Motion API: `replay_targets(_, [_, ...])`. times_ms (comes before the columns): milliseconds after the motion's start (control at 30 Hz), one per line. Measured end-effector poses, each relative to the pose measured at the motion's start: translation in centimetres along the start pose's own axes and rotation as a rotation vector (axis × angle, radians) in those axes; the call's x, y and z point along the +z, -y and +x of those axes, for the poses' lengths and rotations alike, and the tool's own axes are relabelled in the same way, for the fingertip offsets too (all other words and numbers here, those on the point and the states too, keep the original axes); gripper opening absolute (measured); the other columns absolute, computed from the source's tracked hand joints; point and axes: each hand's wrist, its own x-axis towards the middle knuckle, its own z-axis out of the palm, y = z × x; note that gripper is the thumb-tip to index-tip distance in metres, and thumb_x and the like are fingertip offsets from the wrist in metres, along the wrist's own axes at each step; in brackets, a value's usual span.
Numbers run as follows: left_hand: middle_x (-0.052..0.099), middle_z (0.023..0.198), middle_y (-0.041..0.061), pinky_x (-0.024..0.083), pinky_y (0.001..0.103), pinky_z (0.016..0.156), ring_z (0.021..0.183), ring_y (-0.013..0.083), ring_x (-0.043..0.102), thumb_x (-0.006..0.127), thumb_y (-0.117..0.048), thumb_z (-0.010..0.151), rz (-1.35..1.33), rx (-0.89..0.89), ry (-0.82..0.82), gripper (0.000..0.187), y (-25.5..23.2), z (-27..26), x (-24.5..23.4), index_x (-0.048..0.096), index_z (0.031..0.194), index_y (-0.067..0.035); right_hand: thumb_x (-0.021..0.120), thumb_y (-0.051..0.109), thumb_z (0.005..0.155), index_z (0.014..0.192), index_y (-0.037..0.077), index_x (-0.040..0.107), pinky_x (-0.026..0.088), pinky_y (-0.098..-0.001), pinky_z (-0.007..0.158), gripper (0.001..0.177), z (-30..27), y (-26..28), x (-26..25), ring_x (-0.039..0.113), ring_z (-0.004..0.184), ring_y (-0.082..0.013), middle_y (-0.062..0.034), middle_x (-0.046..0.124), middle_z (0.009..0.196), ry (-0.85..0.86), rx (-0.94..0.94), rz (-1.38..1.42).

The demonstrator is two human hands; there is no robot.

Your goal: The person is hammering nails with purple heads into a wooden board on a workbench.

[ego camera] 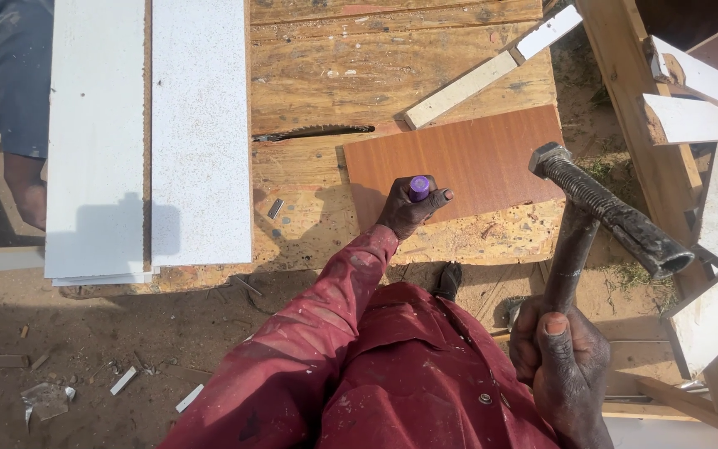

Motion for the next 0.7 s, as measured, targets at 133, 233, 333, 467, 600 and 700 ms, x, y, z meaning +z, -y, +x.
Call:
replay_targets(133, [0.038, 0.042, -0.003, 0.033, 0.024, 0.037, 0.037, 0.0074, 0.036, 0.061, -0.019, 0.074, 0.011, 0.011, 0.007, 0.029, -0.22, 0.07, 0.04, 0.043, 0.051, -0.013, 0.041, 0.038, 0.084, 0.067, 0.002, 0.045, 0.022, -0.0195, 0.025, 0.041, -0.13, -0.40, -0.25, 0.025, 0.032, -0.0081, -0.0023, 0.028, 0.044, -0.003, 0.013, 0.029])
replay_targets(233, [0.034, 0.042, -0.005, 0.031, 0.025, 0.039, 0.038, 0.0071, 0.033, 0.061, -0.018, 0.073, 0.006, -0.007, 0.004, 0.031, -0.20, 0.12, 0.07, 0.041, 0.050, -0.014, 0.042, 0.042, 0.082, 0.065, 0.001, 0.044, 0.021, -0.0204, 0.026, 0.045, -0.18, -0.27, -0.19, 0.025, 0.032, -0.0091, -0.0034, 0.027, 0.043, -0.046, 0.049, 0.000])
replay_targets(333, [0.037, 0.042, -0.002, 0.033, 0.025, 0.038, 0.037, 0.0079, 0.035, 0.060, -0.018, 0.073, 0.009, -0.015, 0.007, 0.030, -0.15, 0.12, -0.03, 0.042, 0.051, -0.014, 0.041, 0.043, 0.082, 0.063, 0.001, 0.042, 0.020, -0.0203, 0.026, 0.046, -0.10, 0.22, 0.14, 0.025, 0.031, -0.0090, -0.0029, 0.027, 0.043, -0.058, 0.032, -0.025])
replay_targets(467, [0.037, 0.042, -0.003, 0.033, 0.024, 0.037, 0.037, 0.0075, 0.035, 0.061, -0.019, 0.073, 0.002, -0.010, 0.001, 0.029, -0.11, 0.09, 0.00, 0.043, 0.051, -0.013, 0.040, 0.044, 0.082, 0.060, 0.002, 0.040, 0.020, -0.0203, 0.026, 0.047, -0.06, 0.25, 0.21, 0.024, 0.031, -0.0089, -0.0028, 0.026, 0.042, -0.057, 0.022, -0.024])
replay_targets(600, [0.037, 0.042, -0.003, 0.033, 0.024, 0.036, 0.037, 0.0075, 0.034, 0.061, -0.019, 0.074, -0.019, 0.003, -0.001, 0.028, 0.13, 0.05, -0.16, 0.044, 0.052, -0.014, 0.041, 0.044, 0.082, 0.063, 0.001, 0.042, 0.021, -0.0207, 0.025, 0.047, -0.07, -0.11, -0.01, 0.024, 0.031, -0.0095, -0.0030, 0.025, 0.042, -0.068, 0.042, -0.023])
replay_targets(700, [0.036, 0.041, -0.003, 0.032, 0.024, 0.036, 0.036, 0.0072, 0.033, 0.061, -0.018, 0.073, -0.027, -0.025, -0.006, 0.029, 0.05, 0.04, -0.12, 0.043, 0.051, -0.014, 0.041, 0.045, 0.082, 0.060, 0.002, 0.040, 0.020, -0.0203, 0.025, 0.048, 0.03, 0.34, 0.33, 0.024, 0.031, -0.0088, -0.0024, 0.025, 0.042, -0.048, 0.036, -0.009])
